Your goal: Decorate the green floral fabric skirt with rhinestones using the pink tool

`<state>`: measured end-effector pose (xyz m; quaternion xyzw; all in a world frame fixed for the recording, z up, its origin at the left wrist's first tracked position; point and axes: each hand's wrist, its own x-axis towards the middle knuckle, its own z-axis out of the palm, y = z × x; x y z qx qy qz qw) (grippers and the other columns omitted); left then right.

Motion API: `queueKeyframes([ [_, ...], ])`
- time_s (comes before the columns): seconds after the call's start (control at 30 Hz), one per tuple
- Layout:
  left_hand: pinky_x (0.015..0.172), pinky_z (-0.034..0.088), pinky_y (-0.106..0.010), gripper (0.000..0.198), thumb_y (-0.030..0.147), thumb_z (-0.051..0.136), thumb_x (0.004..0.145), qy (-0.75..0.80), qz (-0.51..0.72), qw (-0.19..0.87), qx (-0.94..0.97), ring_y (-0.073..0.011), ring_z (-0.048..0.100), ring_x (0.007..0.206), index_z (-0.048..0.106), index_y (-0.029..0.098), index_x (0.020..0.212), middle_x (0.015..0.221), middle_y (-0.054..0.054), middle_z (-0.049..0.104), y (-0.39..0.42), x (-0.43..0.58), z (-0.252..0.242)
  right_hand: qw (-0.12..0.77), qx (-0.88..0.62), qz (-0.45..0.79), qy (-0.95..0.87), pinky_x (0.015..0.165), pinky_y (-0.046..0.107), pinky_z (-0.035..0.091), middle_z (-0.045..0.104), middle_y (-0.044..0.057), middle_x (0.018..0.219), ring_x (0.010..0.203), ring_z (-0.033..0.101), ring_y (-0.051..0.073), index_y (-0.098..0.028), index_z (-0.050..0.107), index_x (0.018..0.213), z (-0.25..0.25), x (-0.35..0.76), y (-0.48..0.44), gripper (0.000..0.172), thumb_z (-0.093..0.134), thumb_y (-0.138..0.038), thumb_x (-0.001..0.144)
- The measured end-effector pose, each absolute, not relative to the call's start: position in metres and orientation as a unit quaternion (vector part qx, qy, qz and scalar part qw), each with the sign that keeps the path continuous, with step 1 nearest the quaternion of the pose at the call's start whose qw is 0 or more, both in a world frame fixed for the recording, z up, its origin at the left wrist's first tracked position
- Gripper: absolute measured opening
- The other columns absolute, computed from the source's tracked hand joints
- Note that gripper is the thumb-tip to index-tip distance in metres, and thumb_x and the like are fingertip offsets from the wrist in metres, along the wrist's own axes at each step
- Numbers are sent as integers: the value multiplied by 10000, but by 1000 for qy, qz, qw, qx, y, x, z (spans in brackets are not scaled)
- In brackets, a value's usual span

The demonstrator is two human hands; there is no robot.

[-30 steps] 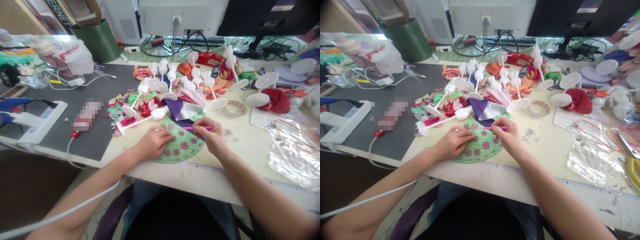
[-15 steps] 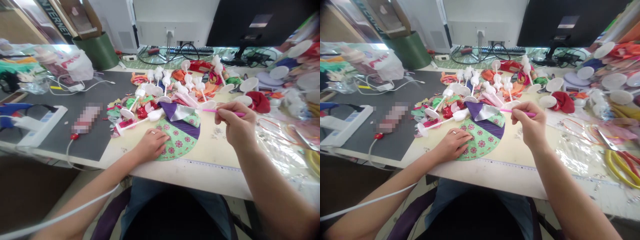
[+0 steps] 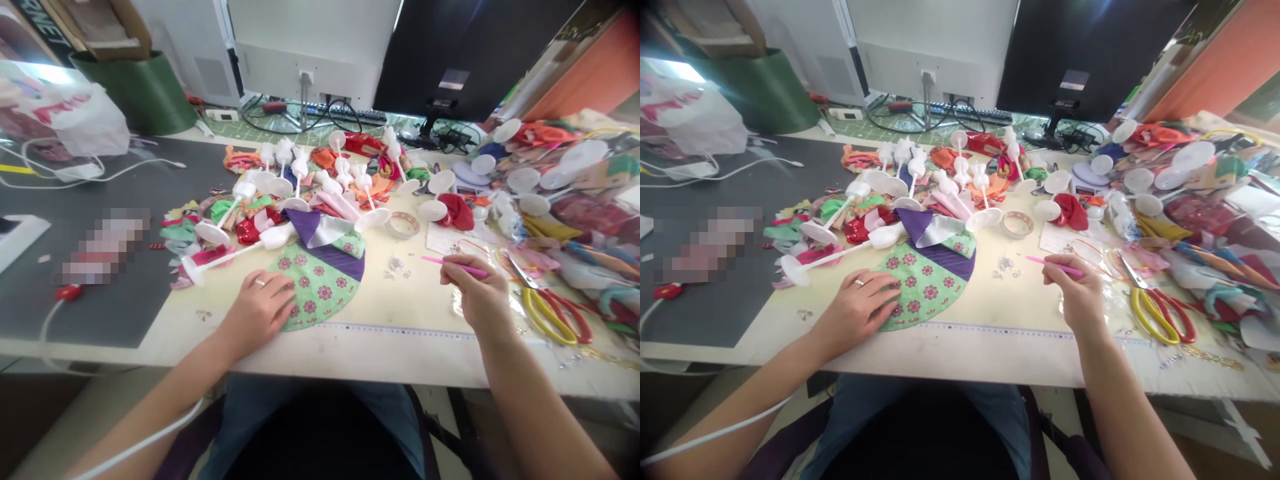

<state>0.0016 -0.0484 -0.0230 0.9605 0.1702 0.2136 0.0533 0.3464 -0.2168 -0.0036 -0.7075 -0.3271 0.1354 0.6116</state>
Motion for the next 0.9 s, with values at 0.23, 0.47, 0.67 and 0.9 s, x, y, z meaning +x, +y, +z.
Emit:
queueKeyframes([
  [0.23,958,404,-436,200,185,532,878,224,287,65,929,-233,616,1020,660,186,1033,1063,-72,698,-54,-8,-23,543,-744,20,-389,567,292,496,602,-5,646,572,573,131,-194,620,745,4,360,-199,170,651,-359,771],
  [0.47,928,442,-427,170,158,529,871,248,324,69,911,-222,648,946,654,175,987,990,-75,715,-51,-14,-32,401,-806,-68,-430,576,284,462,624,3,654,586,610,148,-202,599,755,9,361,-183,88,592,-285,785],
  [0.67,926,451,-436,166,139,544,862,244,331,68,909,-224,654,934,645,162,992,977,-82,715,-51,-15,-35,408,-811,-89,-409,563,285,475,604,2,625,571,601,149,-192,585,757,-14,365,-186,130,558,-310,802],
  [0.9,939,446,-443,172,143,543,860,243,321,64,913,-222,656,937,641,180,996,981,-66,716,-52,-14,-34,393,-812,-108,-417,551,273,461,590,-5,603,570,604,147,-198,579,737,-17,366,-187,108,553,-287,792],
])
